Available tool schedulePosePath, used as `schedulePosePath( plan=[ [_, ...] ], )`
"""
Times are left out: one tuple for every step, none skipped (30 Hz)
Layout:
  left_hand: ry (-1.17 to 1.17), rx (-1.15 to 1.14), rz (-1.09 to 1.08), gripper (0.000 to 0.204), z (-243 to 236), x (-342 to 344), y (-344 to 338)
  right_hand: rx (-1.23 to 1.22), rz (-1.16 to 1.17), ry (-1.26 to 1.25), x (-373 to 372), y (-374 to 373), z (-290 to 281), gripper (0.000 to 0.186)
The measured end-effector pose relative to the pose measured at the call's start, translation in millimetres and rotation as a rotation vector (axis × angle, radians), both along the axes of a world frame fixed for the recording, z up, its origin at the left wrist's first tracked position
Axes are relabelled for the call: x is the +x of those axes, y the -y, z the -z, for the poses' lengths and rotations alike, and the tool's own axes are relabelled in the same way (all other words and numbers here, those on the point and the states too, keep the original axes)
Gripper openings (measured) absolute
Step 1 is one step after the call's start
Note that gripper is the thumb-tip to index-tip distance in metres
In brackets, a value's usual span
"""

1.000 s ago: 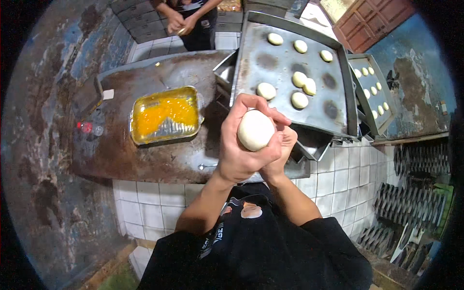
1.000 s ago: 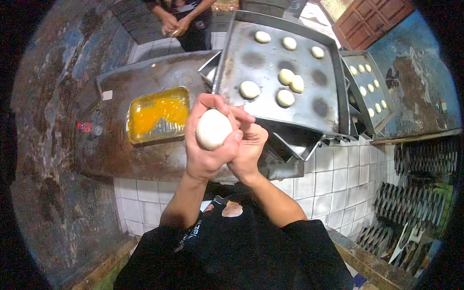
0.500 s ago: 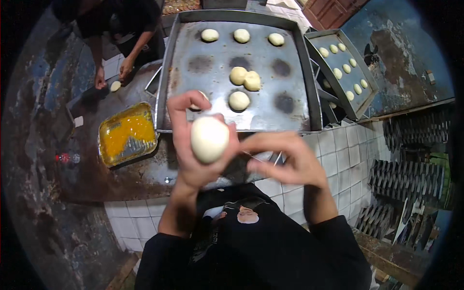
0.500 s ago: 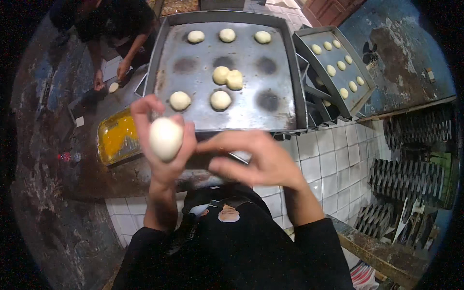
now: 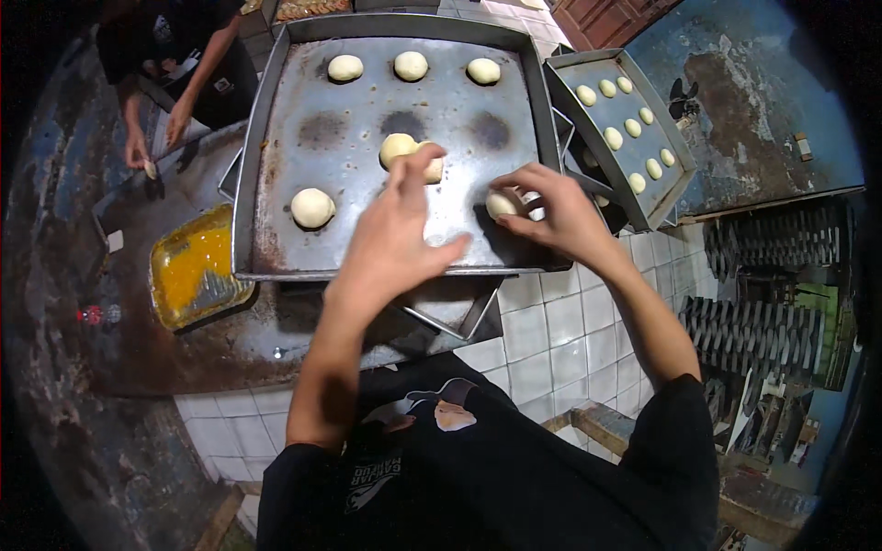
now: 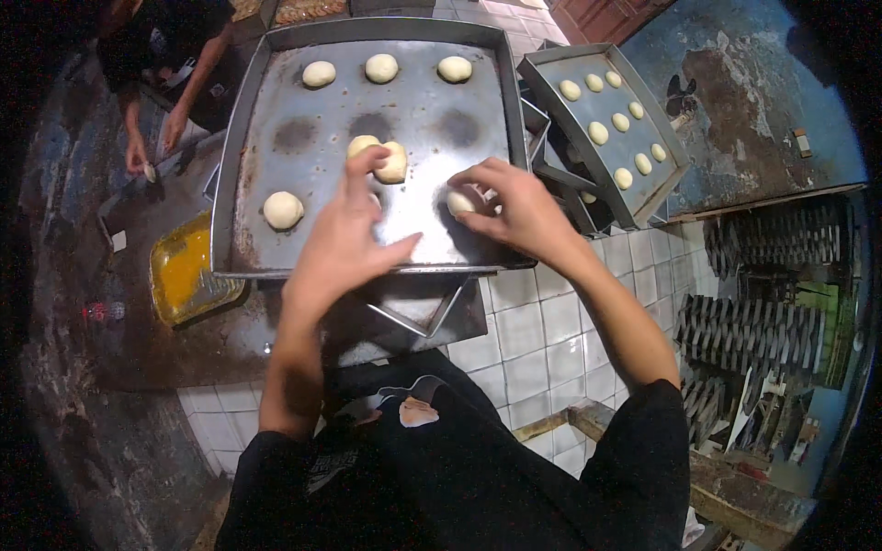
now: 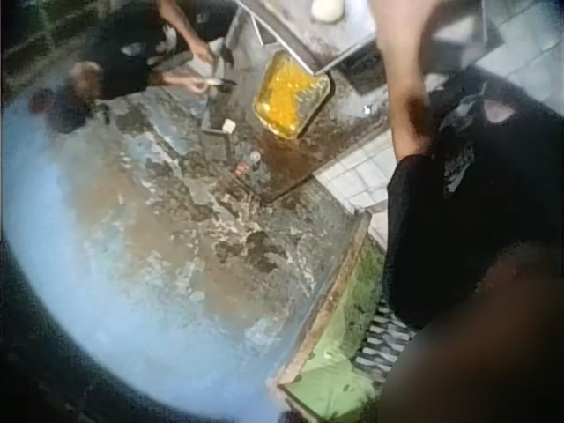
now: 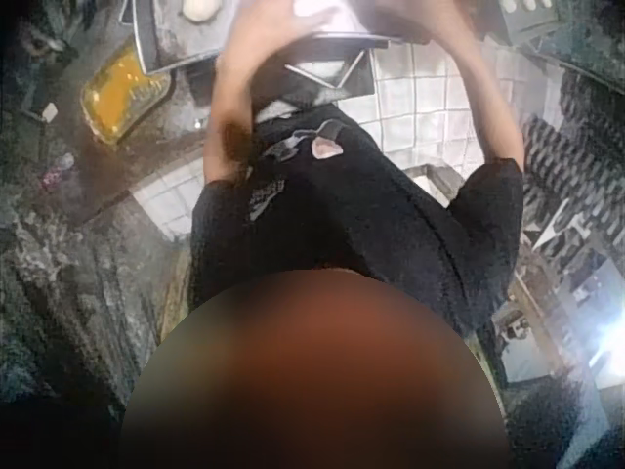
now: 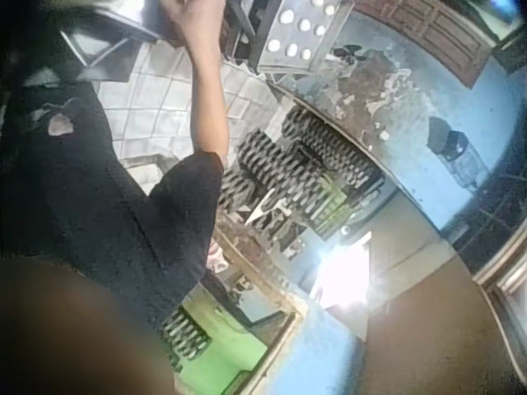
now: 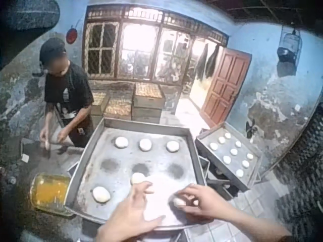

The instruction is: The person prepares bread dough by dipping portions of dough into a tray of yellow wash, shaping them by hand, and placing them onto baking trays.

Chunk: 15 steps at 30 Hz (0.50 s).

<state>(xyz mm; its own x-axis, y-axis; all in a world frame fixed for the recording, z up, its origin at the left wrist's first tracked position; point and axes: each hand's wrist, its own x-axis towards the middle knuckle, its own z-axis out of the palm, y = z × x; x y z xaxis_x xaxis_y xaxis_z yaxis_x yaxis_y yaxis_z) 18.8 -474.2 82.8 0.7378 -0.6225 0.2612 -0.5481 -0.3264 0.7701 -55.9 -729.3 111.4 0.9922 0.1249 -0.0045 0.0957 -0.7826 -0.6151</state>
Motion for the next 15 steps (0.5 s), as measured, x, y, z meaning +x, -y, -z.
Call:
schedulePosePath(
  plan=[
    [-0.005,0.000,-0.003,0.090,0,5,-7,-0.173,-0.079,0.027,5,0,14,0.047],
    [0.002,-0.014,-0.057,0.077,1,10,-13,-0.351,-0.146,-0.011,8,-3,25,0.057],
    [0.008,-0.024,-0.114,0.065,2,14,-19,-0.481,-0.205,0.116,11,-8,38,0.063],
    [0.002,-0.021,-0.117,0.065,4,19,-23,-0.609,-0.263,0.244,11,-12,48,0.071],
    [0.083,-0.004,-0.124,0.059,6,24,-24,-0.654,-0.308,0.129,9,-11,52,0.082],
    [0.170,0.019,-0.137,0.052,5,27,-28,-0.646,-0.317,0.133,13,-11,54,0.082],
    [0.117,0.093,-0.104,0.053,3,28,-30,-0.521,-0.301,0.025,16,-8,56,0.082],
    [0.117,0.098,-0.109,0.053,9,29,-30,-0.398,-0.283,-0.083,20,-3,57,0.081],
    [0.145,0.123,-0.091,0.053,22,30,-32,-0.244,-0.318,-0.210,33,2,50,0.085],
    [0.174,0.145,-0.072,0.054,25,33,-33,-0.164,-0.286,-0.187,43,-1,36,0.083],
    [0.138,0.191,-0.046,0.053,26,34,-37,-0.159,-0.218,-0.108,54,-9,22,0.080],
    [0.143,0.198,-0.057,0.053,28,36,-38,-0.154,-0.145,-0.029,66,-21,12,0.077],
    [0.165,0.199,-0.028,0.053,34,40,-31,-0.187,-0.201,0.299,77,-24,21,0.064],
    [0.188,0.202,0.000,0.052,37,44,-25,-0.190,-0.195,0.303,83,-26,24,0.064],
    [0.192,0.205,0.001,0.052,41,47,-22,-0.255,-0.203,0.221,90,-35,25,0.060]
  ],
)
